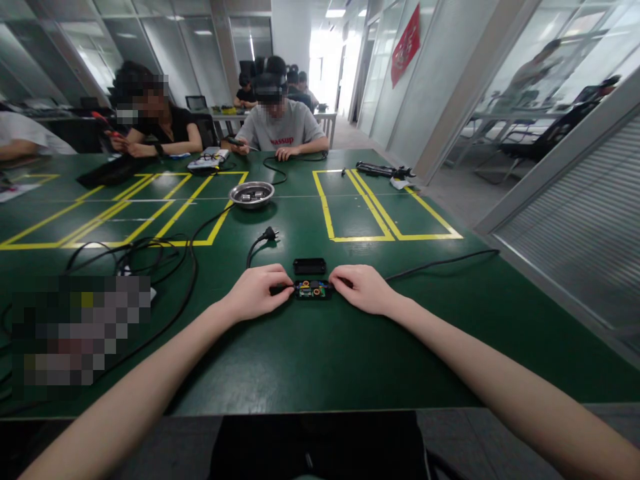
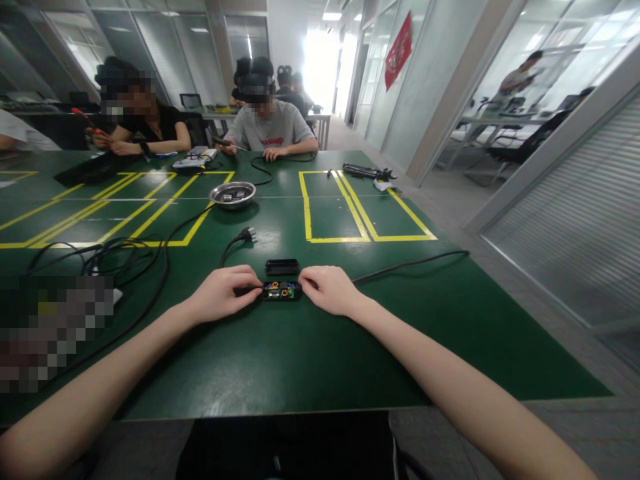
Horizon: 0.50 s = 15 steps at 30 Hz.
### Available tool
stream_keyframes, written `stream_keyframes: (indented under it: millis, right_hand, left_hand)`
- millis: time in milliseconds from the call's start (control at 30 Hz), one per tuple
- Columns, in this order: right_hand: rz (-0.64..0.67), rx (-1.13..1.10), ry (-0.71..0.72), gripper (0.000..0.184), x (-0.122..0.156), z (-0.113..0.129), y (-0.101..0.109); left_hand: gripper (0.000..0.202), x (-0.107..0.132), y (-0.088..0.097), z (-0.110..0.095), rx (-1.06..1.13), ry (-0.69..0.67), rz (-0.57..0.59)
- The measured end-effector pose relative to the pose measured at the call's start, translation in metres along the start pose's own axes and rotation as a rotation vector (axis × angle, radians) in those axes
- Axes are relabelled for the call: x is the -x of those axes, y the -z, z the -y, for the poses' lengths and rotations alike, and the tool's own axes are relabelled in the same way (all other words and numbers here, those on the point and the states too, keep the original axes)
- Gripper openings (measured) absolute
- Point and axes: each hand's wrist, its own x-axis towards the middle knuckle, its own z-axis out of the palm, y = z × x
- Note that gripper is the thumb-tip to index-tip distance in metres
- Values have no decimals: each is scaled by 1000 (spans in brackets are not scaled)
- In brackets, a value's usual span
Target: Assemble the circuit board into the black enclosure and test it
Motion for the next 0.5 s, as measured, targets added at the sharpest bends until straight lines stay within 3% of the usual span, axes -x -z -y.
stream_keyframes:
  millis: [367,500]
  right_hand:
    - [-24,-2,-20,16,-4,4,-3]
    - [-85,-36,-87,19,-5,8,-8]
  left_hand:
    - [20,1,-4,4,115,-59,8]
    - [8,1,-6,4,88,-65,32]
